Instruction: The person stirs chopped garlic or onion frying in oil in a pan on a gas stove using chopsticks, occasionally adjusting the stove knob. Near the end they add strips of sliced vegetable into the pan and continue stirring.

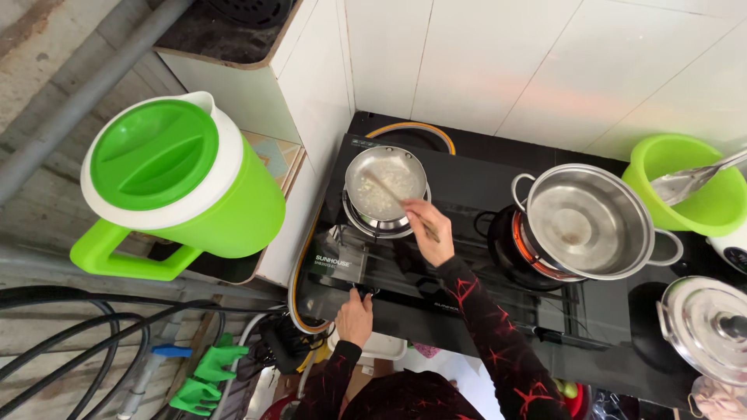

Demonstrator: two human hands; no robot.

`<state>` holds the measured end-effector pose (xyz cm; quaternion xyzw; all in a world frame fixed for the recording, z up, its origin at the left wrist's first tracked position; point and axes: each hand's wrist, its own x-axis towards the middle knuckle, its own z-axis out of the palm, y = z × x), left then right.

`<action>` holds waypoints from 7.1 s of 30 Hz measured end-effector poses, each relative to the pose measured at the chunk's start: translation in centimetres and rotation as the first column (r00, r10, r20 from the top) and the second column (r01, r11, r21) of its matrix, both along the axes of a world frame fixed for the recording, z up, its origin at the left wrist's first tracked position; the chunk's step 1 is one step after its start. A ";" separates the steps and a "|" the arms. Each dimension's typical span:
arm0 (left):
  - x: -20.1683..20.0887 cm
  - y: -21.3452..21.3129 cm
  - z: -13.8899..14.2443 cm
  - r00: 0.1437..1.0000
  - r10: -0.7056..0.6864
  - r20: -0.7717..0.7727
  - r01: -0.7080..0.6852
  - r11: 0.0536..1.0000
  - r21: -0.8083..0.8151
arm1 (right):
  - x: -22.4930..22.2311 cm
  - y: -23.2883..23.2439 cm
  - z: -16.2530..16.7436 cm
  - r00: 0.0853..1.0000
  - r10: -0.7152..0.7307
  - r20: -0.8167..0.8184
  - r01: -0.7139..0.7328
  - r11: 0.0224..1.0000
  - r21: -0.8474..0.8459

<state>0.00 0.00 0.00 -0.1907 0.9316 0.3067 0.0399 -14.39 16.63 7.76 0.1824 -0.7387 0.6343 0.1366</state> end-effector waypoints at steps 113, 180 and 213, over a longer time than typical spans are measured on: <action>2.4 11.5 0.0 0.976 -0.181 -0.122 0.134 0.938 -0.320 | 10.5 15.9 1.7 0.972 -0.235 0.033 0.237 0.967 -0.095; -0.9 -0.6 -1.7 0.882 0.472 0.001 -0.390 0.727 0.565 | 5.5 5.5 -2.2 0.993 -0.042 -0.112 0.043 0.999 0.012; 0.0 11.7 -26.6 0.786 0.592 -0.178 -0.213 0.530 0.821 | 13.0 18.9 -27.4 0.889 -0.458 0.023 0.442 0.841 -0.312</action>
